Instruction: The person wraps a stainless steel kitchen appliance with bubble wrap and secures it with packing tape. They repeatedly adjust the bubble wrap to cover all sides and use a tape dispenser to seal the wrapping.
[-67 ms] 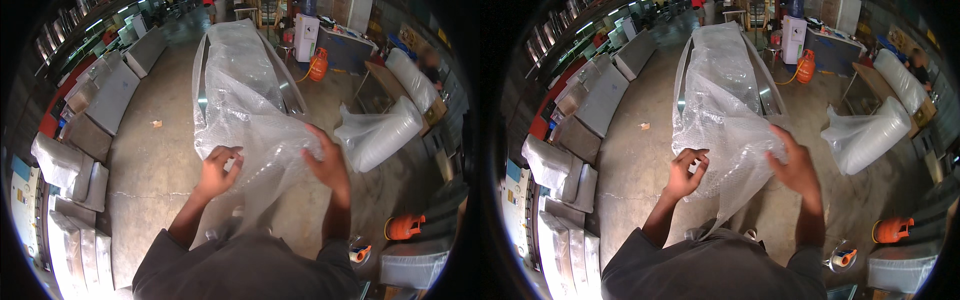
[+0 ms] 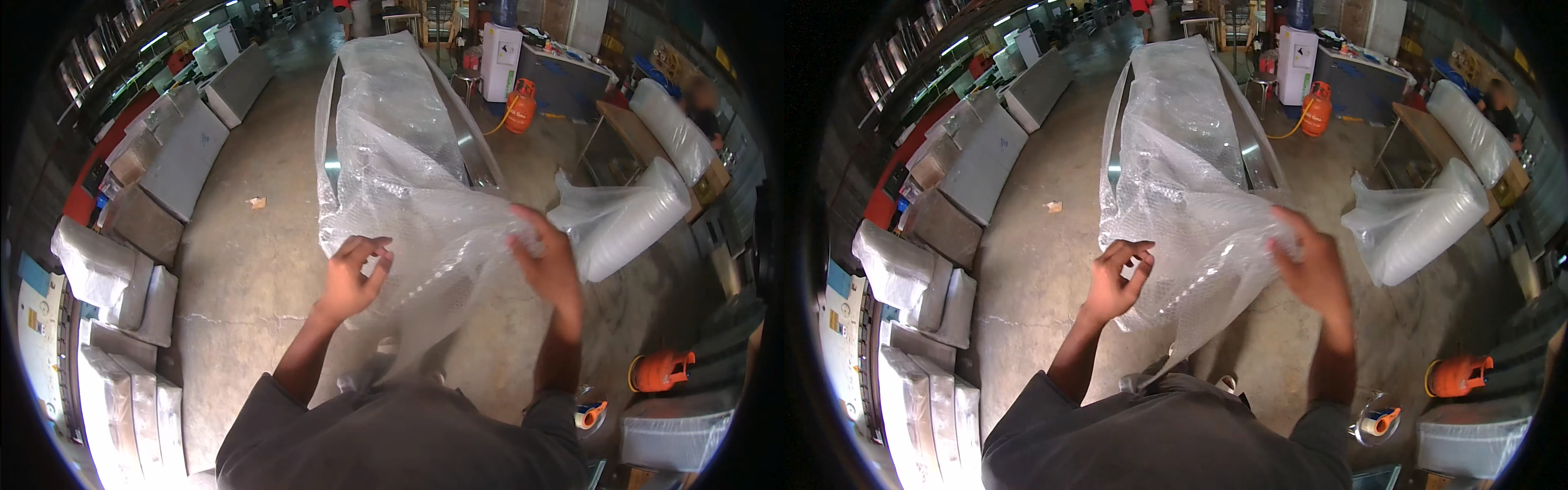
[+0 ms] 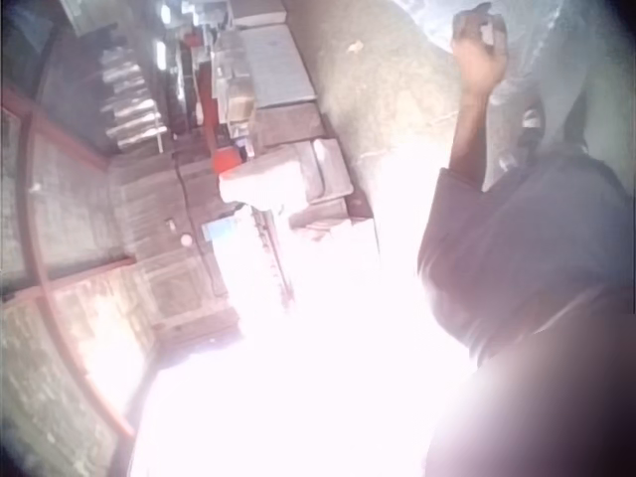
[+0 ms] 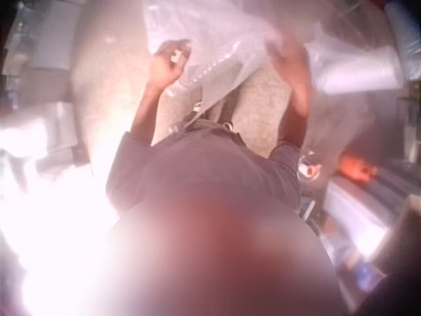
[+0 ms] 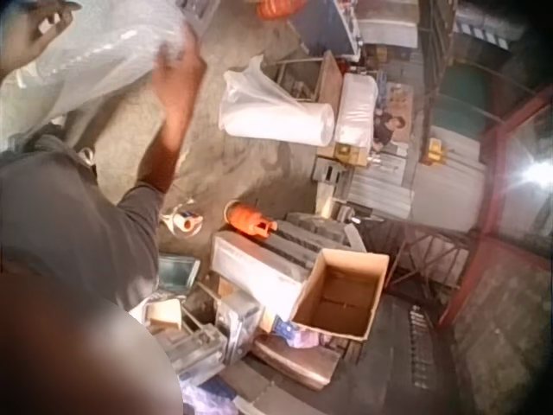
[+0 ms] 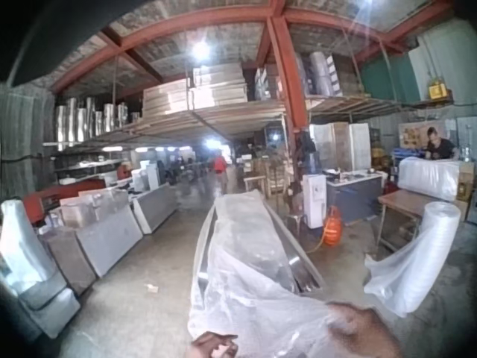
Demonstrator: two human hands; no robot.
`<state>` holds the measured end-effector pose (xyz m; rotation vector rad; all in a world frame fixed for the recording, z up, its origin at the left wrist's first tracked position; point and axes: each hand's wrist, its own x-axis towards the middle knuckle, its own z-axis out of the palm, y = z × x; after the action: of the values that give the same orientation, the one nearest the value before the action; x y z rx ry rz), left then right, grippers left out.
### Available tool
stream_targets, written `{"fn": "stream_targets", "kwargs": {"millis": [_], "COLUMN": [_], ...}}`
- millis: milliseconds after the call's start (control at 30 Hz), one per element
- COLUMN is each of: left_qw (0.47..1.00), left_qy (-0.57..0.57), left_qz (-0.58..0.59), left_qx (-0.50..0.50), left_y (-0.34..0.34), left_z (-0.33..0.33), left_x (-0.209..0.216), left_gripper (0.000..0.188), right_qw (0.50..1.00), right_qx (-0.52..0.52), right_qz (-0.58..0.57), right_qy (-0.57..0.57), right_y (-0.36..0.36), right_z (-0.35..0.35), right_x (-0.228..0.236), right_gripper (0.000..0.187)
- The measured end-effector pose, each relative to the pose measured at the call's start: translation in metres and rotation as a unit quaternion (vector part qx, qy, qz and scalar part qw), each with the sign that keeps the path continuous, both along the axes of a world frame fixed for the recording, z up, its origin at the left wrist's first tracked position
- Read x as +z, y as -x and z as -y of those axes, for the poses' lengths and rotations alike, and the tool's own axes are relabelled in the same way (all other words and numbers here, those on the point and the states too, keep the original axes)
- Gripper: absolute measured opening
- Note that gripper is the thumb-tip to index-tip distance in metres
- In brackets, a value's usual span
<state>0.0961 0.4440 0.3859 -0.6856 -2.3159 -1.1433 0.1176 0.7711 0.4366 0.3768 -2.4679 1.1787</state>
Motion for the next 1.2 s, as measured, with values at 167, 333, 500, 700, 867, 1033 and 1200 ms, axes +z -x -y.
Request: {"fn": "stream_targets", "kwargs": {"millis": [167, 333, 500, 700, 867, 1033, 1200], "left_qw": [0.997, 0.992, 0.991, 0.993, 0.976, 0.957, 0.949], "left_qy": [-0.009, -0.047, -0.038, 0.045, 0.184, 0.268, 0.283], "left_qz": [0.070, 0.115, 0.118, 0.086, 0.087, 0.107, 0.136], "left_qx": [0.019, 0.000, -0.058, -0.067, -0.074, -0.010, -0.015], "left_y": [0.072, 0.132, 0.204, 0.322, 0.453, 0.577, 0.678], "left_z": [0.061, 0.109, 0.170, 0.224, 0.219, 0.192, 0.177], "left_x": [-0.006, -0.038, -0.064, -0.063, -0.064, -0.068, -0.075], "left_gripper": [0.020, 0.024, 0.026, 0.026, 0.030, 0.036, 0.035], "right_qw": [0.983, 0.890, 0.880, 0.828, 0.906, 0.950, 0.918], "right_qx": [-0.107, -0.209, -0.357, -0.494, -0.404, -0.203, -0.200], "right_qz": [-0.062, -0.087, 0.065, 0.257, 0.009, 0.084, 0.054], "right_qy": [0.136, 0.395, 0.306, -0.071, -0.127, -0.222, -0.338], "right_y": [0.054, 0.070, 0.037, 0.021, 0.089, 0.211, 0.316], "right_z": [-0.087, -0.164, -0.163, -0.092, 0.027, 0.185, 0.257], "right_x": [0.042, 0.038, -0.057, -0.086, -0.036, -0.033, -0.094], "right_gripper": [0.034, 0.043, 0.042, 0.047, 0.036, 0.062, 0.071]}}
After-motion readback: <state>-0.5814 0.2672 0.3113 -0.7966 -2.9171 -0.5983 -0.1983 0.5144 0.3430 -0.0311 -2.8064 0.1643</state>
